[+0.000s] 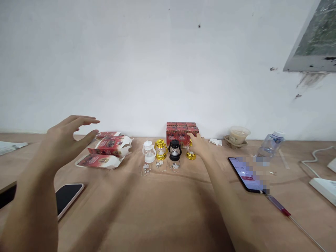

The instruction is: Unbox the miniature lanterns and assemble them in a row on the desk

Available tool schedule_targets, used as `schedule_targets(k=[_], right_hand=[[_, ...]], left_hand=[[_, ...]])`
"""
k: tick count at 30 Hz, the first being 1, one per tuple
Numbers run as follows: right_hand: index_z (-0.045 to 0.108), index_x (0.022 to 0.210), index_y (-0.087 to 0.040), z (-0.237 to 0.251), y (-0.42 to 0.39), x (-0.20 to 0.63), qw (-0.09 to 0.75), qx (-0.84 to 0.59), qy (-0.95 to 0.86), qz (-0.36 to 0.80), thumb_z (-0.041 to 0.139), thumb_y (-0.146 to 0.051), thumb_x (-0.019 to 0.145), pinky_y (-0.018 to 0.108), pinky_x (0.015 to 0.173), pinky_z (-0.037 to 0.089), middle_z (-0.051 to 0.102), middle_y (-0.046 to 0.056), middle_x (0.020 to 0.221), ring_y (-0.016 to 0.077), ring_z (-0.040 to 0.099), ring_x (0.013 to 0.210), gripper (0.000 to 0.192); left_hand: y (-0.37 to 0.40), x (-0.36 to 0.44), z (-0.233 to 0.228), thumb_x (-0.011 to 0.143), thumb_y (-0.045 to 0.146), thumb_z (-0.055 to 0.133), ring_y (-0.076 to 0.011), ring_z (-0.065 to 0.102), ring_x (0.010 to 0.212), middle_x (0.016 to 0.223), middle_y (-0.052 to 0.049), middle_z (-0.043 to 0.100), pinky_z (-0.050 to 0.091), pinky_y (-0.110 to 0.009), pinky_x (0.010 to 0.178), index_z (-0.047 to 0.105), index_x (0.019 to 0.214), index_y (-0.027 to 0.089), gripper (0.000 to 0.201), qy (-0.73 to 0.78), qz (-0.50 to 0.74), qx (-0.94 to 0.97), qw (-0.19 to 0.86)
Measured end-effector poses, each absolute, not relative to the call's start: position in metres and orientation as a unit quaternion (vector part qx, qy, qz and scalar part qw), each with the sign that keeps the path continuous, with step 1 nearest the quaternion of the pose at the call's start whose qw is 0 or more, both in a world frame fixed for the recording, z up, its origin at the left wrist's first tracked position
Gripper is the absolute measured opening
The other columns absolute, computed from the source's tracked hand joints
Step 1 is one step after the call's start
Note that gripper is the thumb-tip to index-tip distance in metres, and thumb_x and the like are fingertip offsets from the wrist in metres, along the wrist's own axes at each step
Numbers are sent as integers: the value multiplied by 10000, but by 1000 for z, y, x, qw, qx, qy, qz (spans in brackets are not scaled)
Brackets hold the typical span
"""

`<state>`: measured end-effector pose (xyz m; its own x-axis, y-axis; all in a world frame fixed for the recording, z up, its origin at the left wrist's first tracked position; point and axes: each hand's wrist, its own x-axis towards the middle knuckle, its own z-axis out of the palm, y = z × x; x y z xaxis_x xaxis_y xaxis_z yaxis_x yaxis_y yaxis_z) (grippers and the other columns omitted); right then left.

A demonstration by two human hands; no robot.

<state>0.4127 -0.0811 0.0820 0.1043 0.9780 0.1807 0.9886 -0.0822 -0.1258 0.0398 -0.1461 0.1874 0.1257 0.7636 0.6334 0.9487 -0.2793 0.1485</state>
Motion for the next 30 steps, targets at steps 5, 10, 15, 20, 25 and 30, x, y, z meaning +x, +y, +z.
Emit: schedule_targets(k=[5,10,15,20,25,30], right_hand=[[490,1243,-221,79,-79,417,101,-739,-666,-22,617,-273,778,310,790,408,551,140,1166,260,581,1020,486],[573,1050,-193,84,-80,419,103,-743,-661,-23,536,-231,812,273,700,402,658,96,1012,230,613,949,243],[623,862,-223,106,-95,423,103,-745,-659,-22,564,-168,738,258,627,390,694,46,917,214,630,851,148],[623,866,-240,138,-124,418,206,-633,-740,102,570,-204,743,262,657,436,687,-4,898,169,612,793,139],[581,1021,-217,156,-149,389,300,-415,-809,288,575,-262,795,296,735,502,626,36,1070,146,604,848,230],[570,1057,-215,161,-160,370,344,-339,-810,333,601,-296,820,340,813,519,613,50,1055,167,604,932,253]], left_hand=[[-146,39,187,846,366,417,-198,557,971,1224,-23,551,423,-299,819,551,1098,249,308,-576,-316,-739,153],[-146,40,187,849,384,410,-211,561,988,1215,-31,555,425,-309,807,550,1106,243,325,-588,-298,-739,139],[-147,41,189,853,400,405,-214,570,1008,1186,-39,580,431,-314,812,549,1109,242,333,-591,-279,-748,113],[-146,56,185,854,461,418,-219,592,1009,1136,-30,636,448,-339,831,549,1090,245,346,-573,-240,-784,13],[-145,94,169,778,571,528,-252,577,1091,1233,-81,603,464,-367,849,490,1204,238,542,-439,-190,-875,-80],[-152,129,154,699,550,638,-271,617,1009,1169,-95,633,479,-357,776,375,1314,242,736,-358,-147,-908,-159]])
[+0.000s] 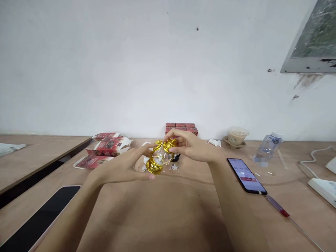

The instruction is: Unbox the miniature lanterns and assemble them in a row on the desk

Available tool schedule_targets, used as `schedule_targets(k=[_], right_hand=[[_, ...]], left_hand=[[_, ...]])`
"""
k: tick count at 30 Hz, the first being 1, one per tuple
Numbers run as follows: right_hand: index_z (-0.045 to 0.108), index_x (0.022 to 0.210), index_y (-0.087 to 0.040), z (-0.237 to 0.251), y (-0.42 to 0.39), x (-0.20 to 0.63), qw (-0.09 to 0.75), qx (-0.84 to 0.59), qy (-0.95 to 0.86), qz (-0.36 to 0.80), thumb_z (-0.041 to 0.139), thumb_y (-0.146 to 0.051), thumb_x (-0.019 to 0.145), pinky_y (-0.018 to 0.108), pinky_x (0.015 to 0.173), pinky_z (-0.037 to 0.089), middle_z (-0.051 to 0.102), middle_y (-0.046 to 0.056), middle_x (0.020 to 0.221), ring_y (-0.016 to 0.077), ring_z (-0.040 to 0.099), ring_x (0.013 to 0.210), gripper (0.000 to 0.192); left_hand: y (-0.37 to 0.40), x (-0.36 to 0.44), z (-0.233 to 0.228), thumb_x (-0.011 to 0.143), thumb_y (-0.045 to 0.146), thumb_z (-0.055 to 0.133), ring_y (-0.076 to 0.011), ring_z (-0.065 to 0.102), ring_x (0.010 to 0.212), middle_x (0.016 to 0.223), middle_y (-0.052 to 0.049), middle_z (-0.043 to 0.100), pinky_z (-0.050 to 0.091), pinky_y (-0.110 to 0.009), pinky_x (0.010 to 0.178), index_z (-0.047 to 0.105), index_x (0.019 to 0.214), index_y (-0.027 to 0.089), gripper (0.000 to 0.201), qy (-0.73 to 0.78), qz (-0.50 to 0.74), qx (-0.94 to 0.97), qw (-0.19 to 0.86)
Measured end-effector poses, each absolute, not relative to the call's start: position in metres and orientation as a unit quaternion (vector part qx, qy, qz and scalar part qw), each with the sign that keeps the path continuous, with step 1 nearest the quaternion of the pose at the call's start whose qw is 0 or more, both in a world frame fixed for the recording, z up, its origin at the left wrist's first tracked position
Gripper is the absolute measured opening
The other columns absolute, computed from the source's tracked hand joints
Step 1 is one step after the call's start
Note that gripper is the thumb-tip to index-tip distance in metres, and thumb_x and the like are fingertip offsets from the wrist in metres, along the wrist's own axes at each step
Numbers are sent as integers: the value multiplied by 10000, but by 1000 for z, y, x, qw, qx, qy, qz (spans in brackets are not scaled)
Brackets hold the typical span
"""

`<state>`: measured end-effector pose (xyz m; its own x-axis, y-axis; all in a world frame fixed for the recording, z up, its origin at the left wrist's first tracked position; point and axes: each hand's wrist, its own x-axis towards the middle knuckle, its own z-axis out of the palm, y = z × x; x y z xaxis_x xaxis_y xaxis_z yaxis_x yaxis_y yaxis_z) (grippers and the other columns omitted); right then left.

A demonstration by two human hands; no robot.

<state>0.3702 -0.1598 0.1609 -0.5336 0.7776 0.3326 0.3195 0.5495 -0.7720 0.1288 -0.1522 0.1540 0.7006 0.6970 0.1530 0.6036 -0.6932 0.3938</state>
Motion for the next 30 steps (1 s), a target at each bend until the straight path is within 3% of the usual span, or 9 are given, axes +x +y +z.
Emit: schedule_targets(k=[6,10,13,16,21,30], right_hand=[[563,1007,-230,161,-167,360,423,-320,-788,314,613,-309,820,367,870,518,572,55,1133,187,583,1020,209],[599,973,-246,162,-169,355,475,-356,-788,163,606,-301,827,346,924,480,520,52,1166,186,525,1105,156],[629,945,-250,164,-171,355,483,-398,-778,61,573,-304,852,331,861,480,548,42,1031,171,561,977,121],[647,937,-244,165,-176,352,437,-417,-796,33,543,-304,875,304,781,462,591,26,922,153,571,845,136],[625,1074,-257,166,-184,339,340,-428,-832,99,508,-292,896,253,653,423,610,-16,749,128,555,696,216],[598,1093,-242,168,-188,333,298,-444,-834,136,479,-326,903,234,616,413,653,-5,800,126,594,720,240]], left_hand=[[-151,138,150,701,498,653,-258,614,882,1051,-71,652,446,-317,673,413,1248,234,654,372,167,904,130],[-148,131,155,732,507,604,-206,592,712,864,-36,649,386,-274,578,462,1168,216,543,400,186,893,89],[-145,125,158,734,517,594,-192,562,638,753,-23,626,333,-265,535,452,1135,199,531,441,194,875,57],[-142,120,158,734,570,583,-190,549,628,726,-11,607,323,-266,526,439,1110,206,543,455,214,863,51],[-143,119,159,747,585,567,-174,545,623,727,1,599,338,-259,532,438,1017,213,477,449,239,859,61],[-145,120,160,736,596,561,-165,529,569,671,11,581,290,-244,493,416,960,210,469,458,232,857,44]])
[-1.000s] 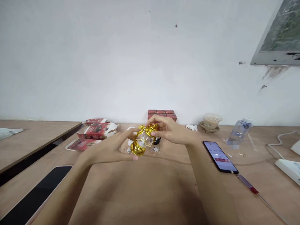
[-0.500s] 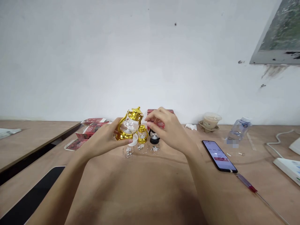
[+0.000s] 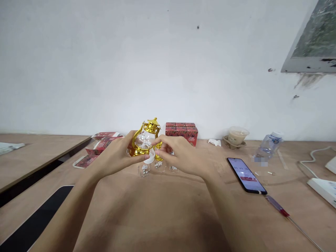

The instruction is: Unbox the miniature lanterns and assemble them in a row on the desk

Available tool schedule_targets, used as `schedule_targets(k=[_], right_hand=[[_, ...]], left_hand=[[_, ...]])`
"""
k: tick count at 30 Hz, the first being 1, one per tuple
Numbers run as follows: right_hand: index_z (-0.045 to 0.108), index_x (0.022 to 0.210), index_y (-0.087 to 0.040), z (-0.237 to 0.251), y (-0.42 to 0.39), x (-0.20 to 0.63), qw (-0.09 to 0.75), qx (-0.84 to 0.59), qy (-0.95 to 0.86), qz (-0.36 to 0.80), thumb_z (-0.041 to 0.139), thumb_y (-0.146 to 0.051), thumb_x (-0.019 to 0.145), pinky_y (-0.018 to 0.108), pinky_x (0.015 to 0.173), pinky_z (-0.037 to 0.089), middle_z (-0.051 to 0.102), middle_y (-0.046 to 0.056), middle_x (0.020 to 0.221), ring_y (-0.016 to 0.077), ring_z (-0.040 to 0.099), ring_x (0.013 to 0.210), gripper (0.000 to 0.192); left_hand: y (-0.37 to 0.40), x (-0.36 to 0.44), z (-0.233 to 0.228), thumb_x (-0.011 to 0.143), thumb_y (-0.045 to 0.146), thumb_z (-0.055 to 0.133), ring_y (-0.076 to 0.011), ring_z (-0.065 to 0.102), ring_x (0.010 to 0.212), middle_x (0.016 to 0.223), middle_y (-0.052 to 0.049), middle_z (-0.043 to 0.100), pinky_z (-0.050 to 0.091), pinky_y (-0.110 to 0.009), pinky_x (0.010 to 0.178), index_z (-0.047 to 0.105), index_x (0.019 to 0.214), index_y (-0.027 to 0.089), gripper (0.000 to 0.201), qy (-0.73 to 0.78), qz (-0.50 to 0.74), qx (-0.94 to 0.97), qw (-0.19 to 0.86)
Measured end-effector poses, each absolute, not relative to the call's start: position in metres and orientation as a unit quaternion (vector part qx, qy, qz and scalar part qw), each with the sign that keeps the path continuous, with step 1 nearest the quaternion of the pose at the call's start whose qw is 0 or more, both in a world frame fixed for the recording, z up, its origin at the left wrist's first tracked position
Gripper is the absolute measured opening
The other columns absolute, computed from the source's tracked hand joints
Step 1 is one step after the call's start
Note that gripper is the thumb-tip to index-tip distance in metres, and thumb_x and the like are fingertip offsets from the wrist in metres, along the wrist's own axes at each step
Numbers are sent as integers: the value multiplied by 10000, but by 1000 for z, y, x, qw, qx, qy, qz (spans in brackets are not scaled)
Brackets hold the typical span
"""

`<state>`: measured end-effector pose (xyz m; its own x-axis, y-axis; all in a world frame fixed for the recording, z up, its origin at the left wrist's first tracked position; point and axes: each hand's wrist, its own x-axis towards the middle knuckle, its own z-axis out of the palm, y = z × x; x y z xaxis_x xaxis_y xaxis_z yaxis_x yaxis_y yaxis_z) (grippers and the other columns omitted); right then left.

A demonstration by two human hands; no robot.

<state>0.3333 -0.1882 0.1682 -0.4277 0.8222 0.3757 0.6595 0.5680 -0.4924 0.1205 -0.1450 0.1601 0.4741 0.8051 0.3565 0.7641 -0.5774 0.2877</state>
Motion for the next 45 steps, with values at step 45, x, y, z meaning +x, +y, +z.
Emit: schedule_targets(k=[45], right_hand=[[495,742,-208,167,-178,354,376,-569,-730,-53,530,-313,854,248,557,321,597,-17,634,113,494,564,157]], left_hand=[[-162,100,181,793,389,546,-182,596,927,1086,-13,642,472,-278,764,522,1180,249,412,351,230,901,113]])
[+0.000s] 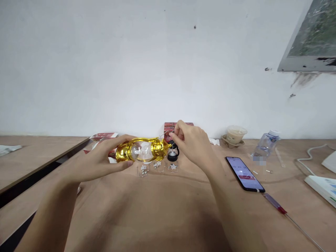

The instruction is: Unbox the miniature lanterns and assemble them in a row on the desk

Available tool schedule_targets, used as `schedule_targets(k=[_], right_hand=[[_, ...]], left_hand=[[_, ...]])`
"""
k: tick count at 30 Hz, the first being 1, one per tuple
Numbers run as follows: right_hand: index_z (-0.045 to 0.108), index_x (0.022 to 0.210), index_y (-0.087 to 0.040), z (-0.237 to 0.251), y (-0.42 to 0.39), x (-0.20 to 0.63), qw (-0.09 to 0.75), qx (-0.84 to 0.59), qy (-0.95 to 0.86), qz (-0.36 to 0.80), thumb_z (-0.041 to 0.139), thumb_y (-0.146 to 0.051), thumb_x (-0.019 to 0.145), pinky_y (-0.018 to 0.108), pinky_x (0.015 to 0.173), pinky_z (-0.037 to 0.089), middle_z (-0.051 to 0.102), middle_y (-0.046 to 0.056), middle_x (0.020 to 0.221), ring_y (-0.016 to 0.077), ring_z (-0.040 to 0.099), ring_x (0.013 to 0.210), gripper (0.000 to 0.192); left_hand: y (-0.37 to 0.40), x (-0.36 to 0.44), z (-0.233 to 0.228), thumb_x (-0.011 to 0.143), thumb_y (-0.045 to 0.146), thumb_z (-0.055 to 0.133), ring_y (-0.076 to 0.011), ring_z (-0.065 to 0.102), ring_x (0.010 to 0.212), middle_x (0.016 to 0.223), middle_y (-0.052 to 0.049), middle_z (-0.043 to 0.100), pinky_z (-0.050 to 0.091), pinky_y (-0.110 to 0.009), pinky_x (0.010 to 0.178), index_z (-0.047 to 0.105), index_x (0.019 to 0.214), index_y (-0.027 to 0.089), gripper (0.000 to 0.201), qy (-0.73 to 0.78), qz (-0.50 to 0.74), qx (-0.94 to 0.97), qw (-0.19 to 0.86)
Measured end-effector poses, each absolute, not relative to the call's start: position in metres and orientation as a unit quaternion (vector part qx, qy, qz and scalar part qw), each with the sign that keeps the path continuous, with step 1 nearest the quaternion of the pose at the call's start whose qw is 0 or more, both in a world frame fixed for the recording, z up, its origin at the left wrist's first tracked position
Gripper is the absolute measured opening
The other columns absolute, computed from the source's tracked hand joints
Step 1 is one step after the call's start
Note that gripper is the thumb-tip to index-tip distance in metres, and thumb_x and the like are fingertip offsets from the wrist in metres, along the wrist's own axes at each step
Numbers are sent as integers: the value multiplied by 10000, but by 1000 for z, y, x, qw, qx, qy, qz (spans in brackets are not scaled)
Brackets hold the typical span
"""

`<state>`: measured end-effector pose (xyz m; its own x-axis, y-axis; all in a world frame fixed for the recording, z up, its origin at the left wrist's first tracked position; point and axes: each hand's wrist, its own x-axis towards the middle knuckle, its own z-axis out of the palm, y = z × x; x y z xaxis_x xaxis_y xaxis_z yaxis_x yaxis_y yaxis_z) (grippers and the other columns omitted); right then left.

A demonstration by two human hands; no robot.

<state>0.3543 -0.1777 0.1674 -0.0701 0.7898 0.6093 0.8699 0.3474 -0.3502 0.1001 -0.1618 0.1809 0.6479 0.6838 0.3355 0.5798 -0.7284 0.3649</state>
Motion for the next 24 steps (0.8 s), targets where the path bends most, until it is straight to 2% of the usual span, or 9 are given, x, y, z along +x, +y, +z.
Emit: schedule_targets(k=[4,8,14,18,21,24], right_hand=[[511,715,-204,166,-177,346,323,-590,-738,-51,531,-264,842,250,550,288,611,-8,641,127,506,578,142],[544,718,-198,163,-176,343,327,-572,-751,-35,520,-167,818,250,568,303,641,-3,660,135,539,605,108],[554,702,-189,161,-172,342,430,-546,-719,-9,518,-183,817,259,582,356,647,4,640,134,566,584,120],[549,709,-197,161,-173,340,473,-542,-694,-27,548,-244,829,264,589,381,635,-7,618,122,550,554,129],[544,739,-205,161,-177,338,481,-534,-693,-59,525,-251,851,262,590,388,634,-6,632,114,545,557,123],[534,740,-208,161,-180,337,464,-536,-702,-65,517,-244,856,264,579,379,620,-7,617,116,539,557,123]], left_hand=[[-164,104,178,819,419,534,-206,573,1028,1179,-49,612,466,-311,851,508,1198,234,423,326,229,907,135],[-165,108,175,867,416,485,-194,542,1084,1211,-48,585,438,-310,914,482,1205,232,386,326,218,908,150],[-166,107,177,884,467,453,-180,565,981,1136,-27,604,457,-284,813,501,1134,243,340,337,230,901,148],[-166,106,178,880,490,439,-163,565,813,956,-15,629,440,-271,688,522,1049,221,328,363,225,895,126],[-163,106,178,878,498,424,-147,536,692,798,-1,603,394,-260,592,530,945,200,323,394,208,890,101],[-159,105,176,880,486,422,-138,517,639,731,6,578,365,-254,554,517,888,198,303,398,208,889,89]])
